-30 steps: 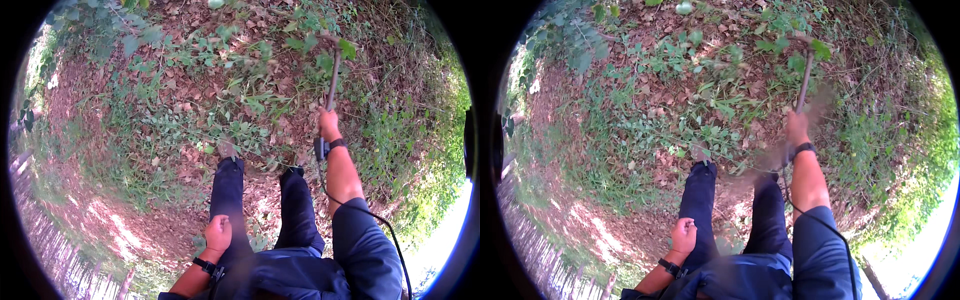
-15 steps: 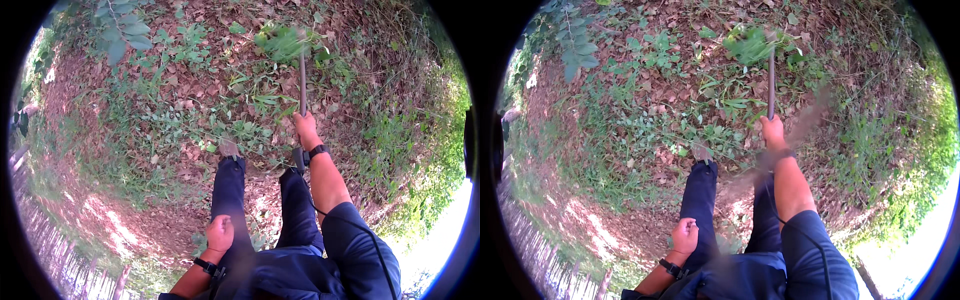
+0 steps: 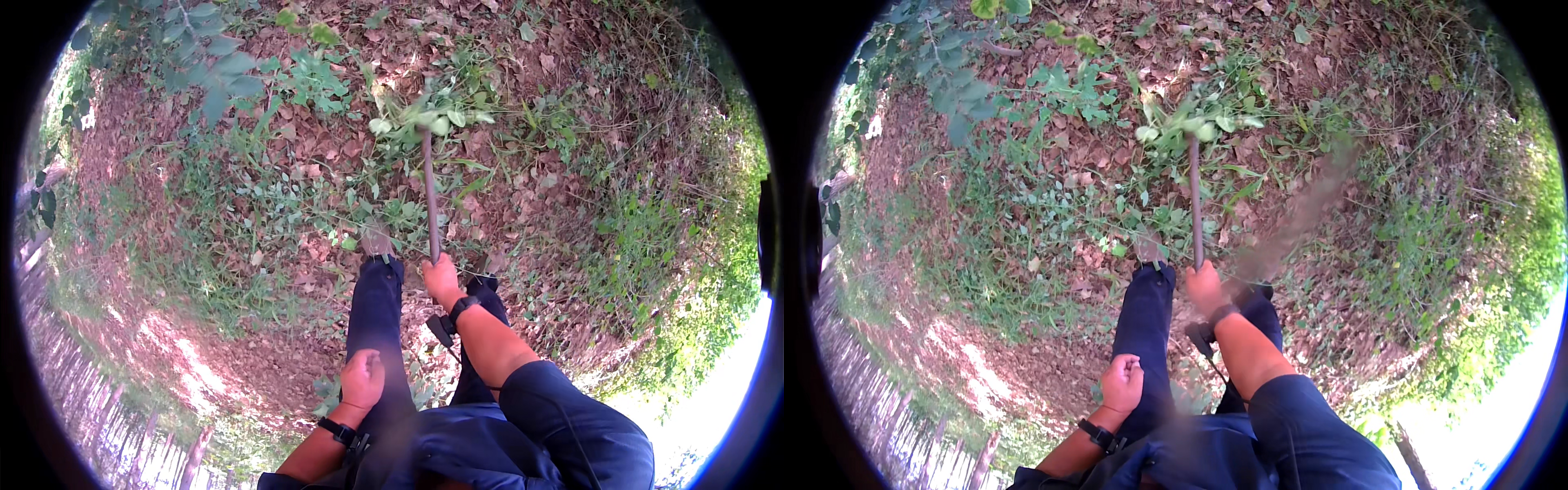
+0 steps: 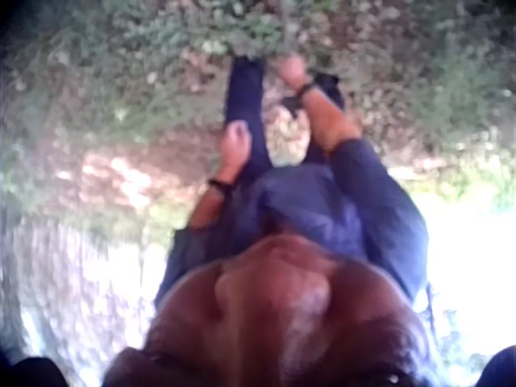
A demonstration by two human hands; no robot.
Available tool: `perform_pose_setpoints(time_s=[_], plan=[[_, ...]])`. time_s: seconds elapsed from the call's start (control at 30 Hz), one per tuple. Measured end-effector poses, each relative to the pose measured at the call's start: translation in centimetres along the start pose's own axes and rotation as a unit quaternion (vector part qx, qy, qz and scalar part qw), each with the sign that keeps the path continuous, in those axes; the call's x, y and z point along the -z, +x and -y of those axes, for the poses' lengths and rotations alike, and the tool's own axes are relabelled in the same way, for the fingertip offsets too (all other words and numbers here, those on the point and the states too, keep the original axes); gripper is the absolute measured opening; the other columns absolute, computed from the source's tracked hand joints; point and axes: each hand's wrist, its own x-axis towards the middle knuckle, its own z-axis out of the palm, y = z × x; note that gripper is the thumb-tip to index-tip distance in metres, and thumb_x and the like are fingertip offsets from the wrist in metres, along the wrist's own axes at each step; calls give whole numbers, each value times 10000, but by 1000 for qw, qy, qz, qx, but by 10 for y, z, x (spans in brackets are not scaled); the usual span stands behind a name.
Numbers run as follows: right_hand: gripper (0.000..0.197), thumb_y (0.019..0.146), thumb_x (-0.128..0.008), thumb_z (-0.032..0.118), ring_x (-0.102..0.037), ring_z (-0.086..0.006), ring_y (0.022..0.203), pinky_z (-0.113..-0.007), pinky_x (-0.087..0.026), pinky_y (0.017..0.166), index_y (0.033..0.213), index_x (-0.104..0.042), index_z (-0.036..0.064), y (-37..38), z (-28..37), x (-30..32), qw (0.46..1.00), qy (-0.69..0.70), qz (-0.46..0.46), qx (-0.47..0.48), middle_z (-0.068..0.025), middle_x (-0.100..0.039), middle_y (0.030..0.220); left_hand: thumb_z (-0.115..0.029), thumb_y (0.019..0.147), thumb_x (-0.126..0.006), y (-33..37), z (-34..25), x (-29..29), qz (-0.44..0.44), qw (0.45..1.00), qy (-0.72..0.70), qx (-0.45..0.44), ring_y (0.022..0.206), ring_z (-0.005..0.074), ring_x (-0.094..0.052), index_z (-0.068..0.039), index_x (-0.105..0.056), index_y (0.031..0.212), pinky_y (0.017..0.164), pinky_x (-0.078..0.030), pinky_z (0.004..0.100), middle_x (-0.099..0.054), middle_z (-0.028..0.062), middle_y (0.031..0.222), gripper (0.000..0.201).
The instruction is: The person uses a brush hook to cut and clear small branches and leaves from trees and the ground in a wooded area.
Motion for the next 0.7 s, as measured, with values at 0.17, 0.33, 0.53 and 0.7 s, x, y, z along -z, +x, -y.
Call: perform_pose_setpoints(time_s=[0.17,0.33,0.53,0.7], plan=[[370,863,-572,266,-623,-437,934,-481,-489,849,1077,-527,-32,-45,-32,33,989,-101,111,-2,-279,-644,973,-97,864,-609,2,2,-5,-2,1000,19,-14,736,240,-687,-22,-627,960,694,-544,329,-681,129,822,123],[302,883,-559,275,-642,-407,914,-488,-500,838,1027,-543,11,-86,-50,64,935,-245,251,55,-241,-658,958,-107,863,-608,1,2,-10,5,1000,13,-12,728,238,-681,-21,-627,956,688,-540,333,-679,124,813,128],[278,854,-626,290,-641,-412,791,-489,-508,719,979,-537,59,-70,-28,94,965,-191,145,107,-229,-645,797,-97,863,-602,-5,4,-19,10,1000,30,-1,702,238,-666,-21,-628,945,680,-533,338,-669,118,798,115],[260,864,-644,260,-615,-237,651,-400,-486,622,963,-562,34,16,12,181,992,41,-82,91,-122,-614,718,-92,852,-607,-12,8,-26,-9,998,51,-25,702,242,-663,-22,-629,940,679,-532,341,-666,119,791,115]])
